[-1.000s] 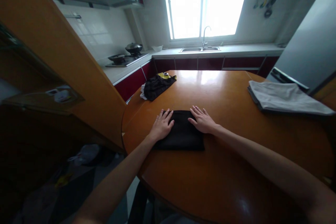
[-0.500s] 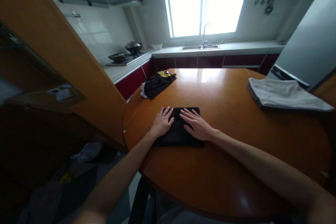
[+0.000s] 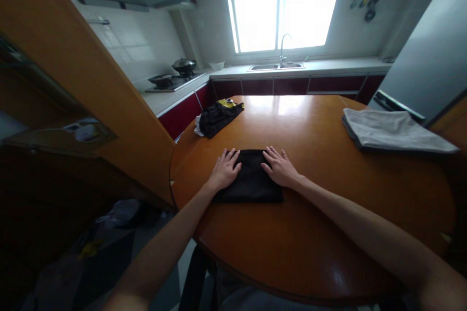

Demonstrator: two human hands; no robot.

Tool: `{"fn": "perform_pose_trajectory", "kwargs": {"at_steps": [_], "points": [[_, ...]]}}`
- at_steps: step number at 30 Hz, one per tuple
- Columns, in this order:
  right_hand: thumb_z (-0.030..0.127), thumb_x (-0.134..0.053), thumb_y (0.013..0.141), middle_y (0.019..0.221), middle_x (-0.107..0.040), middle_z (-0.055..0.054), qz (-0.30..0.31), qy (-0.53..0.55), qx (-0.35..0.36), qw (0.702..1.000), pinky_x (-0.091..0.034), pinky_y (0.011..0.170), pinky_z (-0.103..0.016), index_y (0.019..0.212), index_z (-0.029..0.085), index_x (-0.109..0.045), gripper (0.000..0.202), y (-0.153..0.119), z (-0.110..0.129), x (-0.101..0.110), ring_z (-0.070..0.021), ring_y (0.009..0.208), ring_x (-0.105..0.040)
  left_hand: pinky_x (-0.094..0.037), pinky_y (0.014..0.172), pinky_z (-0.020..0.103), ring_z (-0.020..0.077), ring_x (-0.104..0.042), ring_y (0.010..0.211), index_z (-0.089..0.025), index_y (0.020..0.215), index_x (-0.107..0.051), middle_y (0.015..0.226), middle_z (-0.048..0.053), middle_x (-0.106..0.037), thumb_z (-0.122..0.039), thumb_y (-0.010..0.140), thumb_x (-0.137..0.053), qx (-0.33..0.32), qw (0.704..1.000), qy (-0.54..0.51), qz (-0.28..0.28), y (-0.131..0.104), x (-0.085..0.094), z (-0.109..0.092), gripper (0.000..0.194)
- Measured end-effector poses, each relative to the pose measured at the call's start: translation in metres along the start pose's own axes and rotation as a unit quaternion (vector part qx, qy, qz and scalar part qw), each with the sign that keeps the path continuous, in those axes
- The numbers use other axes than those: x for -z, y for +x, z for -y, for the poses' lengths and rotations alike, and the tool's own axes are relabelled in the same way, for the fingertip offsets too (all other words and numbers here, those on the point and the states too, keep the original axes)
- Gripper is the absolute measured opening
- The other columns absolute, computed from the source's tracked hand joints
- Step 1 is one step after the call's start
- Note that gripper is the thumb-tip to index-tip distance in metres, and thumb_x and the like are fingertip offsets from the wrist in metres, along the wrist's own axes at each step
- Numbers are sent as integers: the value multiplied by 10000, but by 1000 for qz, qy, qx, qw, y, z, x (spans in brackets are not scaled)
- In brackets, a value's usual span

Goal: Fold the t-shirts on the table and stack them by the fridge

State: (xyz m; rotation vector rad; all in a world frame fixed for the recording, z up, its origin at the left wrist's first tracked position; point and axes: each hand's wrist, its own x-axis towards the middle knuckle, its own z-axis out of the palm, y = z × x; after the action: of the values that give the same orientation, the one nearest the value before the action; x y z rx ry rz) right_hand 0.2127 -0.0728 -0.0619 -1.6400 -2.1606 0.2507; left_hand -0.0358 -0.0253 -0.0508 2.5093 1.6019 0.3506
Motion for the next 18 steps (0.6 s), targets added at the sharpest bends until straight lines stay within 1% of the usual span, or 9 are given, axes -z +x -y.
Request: {"fn": "perform_pose_trajectory", "kwargs": {"at_steps": [4,9,10,12,13,15,16,18], "points": [[448,-375,1034,1629,-331,-174,-34,-8,-61,997,-142,1243,-560,1528,125,-442,593,4,-11,1,-289,1543,-225,-202,1245,521,305,-113,1568,-264,1568,-386,1666,32,-295,-471,1009,-391,-3,1000,-6,-4,0,0,2,595],[310,-355,1026,1606,-383,-174,-75,12,-88,993,-207,1239,-522,1507,107,-465,534,7,-17,6,-275,1526,-280,-213,1241,522,302,-111,1568,-239,1576,-372,1679,58,-256,-497,1018,-372,-5,1000,-31,-2,1,0,5,614],[290,-355,1021,1606,-387,-166,-87,19,-79,993,-208,1240,-521,1511,115,-462,532,7,-16,8,-267,1527,-279,-220,1238,525,300,-115,1568,-244,1579,-364,1684,64,-243,-507,1023,-364,-4,999,-38,-7,1,1,5,615],[274,-363,1010,1607,-390,-150,-106,34,-32,993,-206,1246,-516,1523,135,-452,538,4,-10,11,-250,1531,-272,-227,1231,541,303,-111,1569,-268,1580,-360,1694,65,-208,-525,1027,-366,-3,999,-46,-27,0,2,5,609],[276,-373,1008,1606,-394,-145,-108,39,1,993,-205,1249,-511,1528,141,-448,543,1,-5,11,-244,1532,-268,-224,1229,554,311,-97,1570,-283,1577,-365,1700,60,-183,-533,1025,-376,-2,998,-45,-42,-1,3,5,606],[296,-400,1006,1606,-395,-141,-95,43,66,992,-208,1253,-506,1531,145,-447,549,-5,6,9,-243,1534,-263,-211,1231,566,327,-81,1570,-291,1569,-384,1708,53,-144,-534,1022,-392,2,995,-36,-92,-3,7,5,598],[312,-415,1006,1606,-394,-142,-82,43,91,992,-214,1251,-507,1529,146,-452,549,-8,12,7,-248,1534,-263,-212,1235,557,325,-107,1567,-282,1564,-395,1705,60,-157,-522,1024,-391,8,992,-33,-122,-3,9,6,591],[345,-446,1005,1604,-397,-146,-50,43,118,991,-233,1245,-517,1507,146,-484,541,-13,20,2,-264,1530,-271,-248,1237,506,293,-239,1538,-236,1556,-409,1663,99,-279,-467,1034,-369,24,985,-38,-169,-2,12,11,572]]}}
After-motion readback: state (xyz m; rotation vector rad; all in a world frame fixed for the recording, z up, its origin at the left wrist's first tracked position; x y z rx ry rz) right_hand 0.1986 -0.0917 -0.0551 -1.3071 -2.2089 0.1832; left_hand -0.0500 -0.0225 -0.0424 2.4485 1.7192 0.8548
